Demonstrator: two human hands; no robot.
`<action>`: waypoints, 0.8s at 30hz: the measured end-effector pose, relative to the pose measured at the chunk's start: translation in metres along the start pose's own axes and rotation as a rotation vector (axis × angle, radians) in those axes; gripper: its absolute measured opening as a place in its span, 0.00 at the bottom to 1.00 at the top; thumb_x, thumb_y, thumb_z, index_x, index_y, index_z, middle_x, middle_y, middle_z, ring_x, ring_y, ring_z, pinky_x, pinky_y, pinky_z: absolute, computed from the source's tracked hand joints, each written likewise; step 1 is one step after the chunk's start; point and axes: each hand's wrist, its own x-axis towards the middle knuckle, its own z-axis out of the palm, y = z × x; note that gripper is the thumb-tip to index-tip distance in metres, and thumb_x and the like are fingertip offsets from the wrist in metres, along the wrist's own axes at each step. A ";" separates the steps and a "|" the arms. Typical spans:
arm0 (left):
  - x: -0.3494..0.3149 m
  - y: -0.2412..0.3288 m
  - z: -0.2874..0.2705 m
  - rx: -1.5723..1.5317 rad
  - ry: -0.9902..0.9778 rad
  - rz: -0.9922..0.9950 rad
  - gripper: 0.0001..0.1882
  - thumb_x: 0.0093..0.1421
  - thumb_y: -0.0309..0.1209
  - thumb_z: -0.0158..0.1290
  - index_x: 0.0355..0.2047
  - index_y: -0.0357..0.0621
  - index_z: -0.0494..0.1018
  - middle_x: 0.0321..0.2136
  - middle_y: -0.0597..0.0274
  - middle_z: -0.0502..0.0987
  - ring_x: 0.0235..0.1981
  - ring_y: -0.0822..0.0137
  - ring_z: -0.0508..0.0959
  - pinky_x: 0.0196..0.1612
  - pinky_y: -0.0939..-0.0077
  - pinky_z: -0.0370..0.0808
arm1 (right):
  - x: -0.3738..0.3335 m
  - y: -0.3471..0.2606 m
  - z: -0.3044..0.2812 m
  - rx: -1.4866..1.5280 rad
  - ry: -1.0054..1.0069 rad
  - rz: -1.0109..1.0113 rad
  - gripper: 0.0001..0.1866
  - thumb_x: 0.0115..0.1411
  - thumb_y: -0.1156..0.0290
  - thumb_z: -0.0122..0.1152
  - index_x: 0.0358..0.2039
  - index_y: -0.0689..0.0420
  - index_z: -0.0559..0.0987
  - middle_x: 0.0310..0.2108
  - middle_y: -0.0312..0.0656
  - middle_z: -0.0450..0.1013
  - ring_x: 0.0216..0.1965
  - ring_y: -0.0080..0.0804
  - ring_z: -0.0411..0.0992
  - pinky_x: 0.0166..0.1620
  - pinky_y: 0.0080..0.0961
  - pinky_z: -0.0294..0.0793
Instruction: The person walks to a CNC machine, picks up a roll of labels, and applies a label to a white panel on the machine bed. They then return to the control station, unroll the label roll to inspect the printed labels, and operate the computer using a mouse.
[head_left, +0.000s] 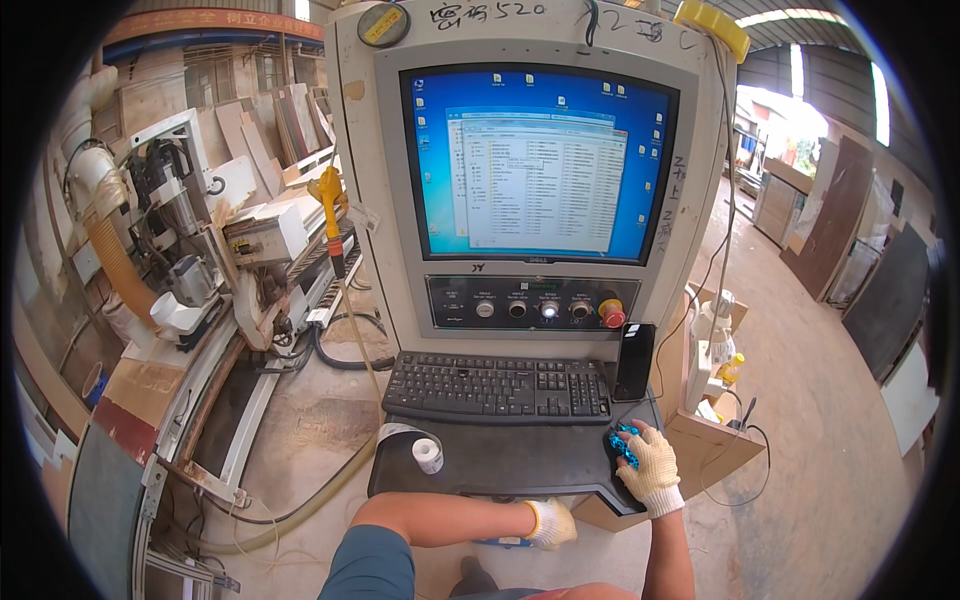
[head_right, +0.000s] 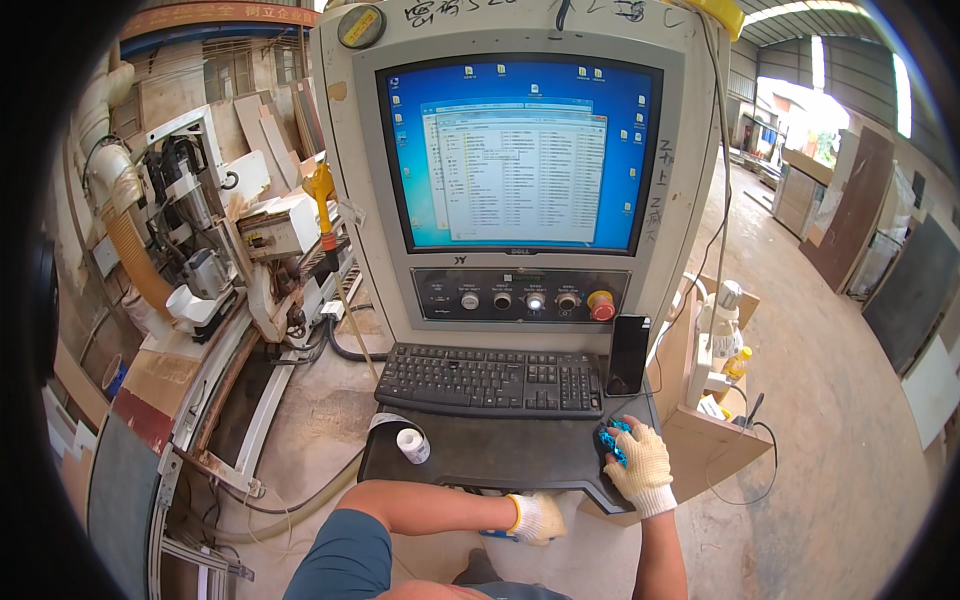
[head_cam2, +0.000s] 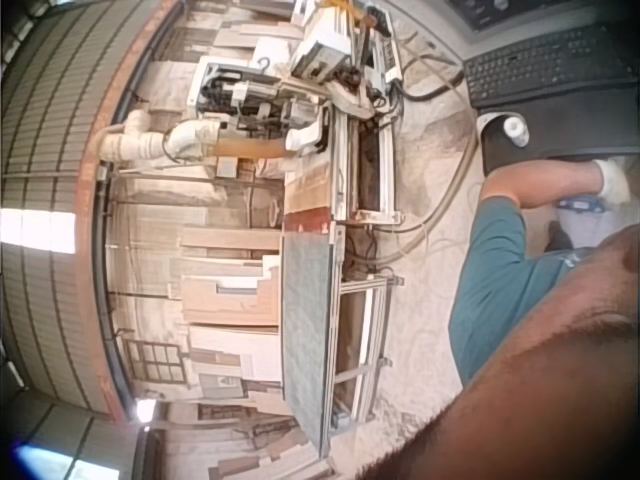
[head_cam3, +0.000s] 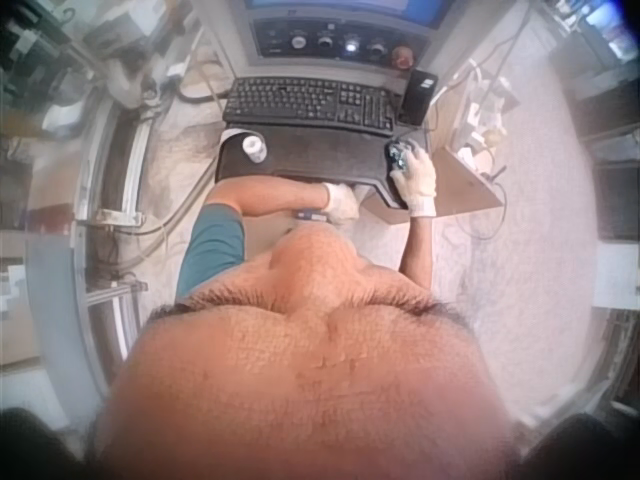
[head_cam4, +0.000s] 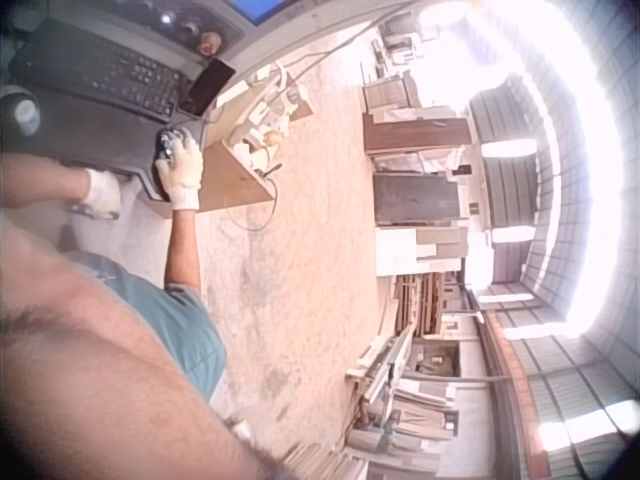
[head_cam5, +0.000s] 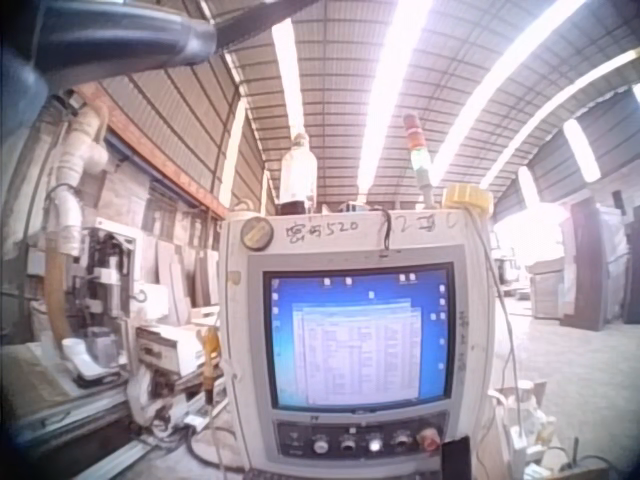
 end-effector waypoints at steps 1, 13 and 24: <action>0.000 0.000 0.000 -0.003 -0.006 -0.003 0.16 0.56 0.33 0.56 0.43 0.42 0.84 0.36 0.44 0.86 0.40 0.42 0.87 0.41 0.44 0.81 | 0.000 0.000 0.000 0.000 0.000 -0.001 0.26 0.50 0.67 0.72 0.53 0.51 0.83 0.61 0.49 0.74 0.57 0.55 0.74 0.58 0.49 0.75; 0.001 -0.003 0.002 -0.012 0.007 0.006 0.16 0.56 0.33 0.56 0.43 0.41 0.84 0.36 0.44 0.86 0.40 0.42 0.87 0.41 0.45 0.82 | 0.000 0.000 0.001 -0.014 -0.006 0.003 0.26 0.51 0.67 0.73 0.53 0.50 0.83 0.62 0.49 0.74 0.57 0.54 0.74 0.59 0.49 0.75; 0.003 -0.003 0.005 -0.002 0.015 0.009 0.16 0.56 0.33 0.56 0.43 0.41 0.84 0.36 0.44 0.86 0.40 0.43 0.87 0.42 0.46 0.82 | -0.001 0.002 0.002 -0.022 -0.017 0.008 0.26 0.51 0.65 0.73 0.53 0.49 0.84 0.63 0.48 0.73 0.58 0.54 0.74 0.59 0.49 0.75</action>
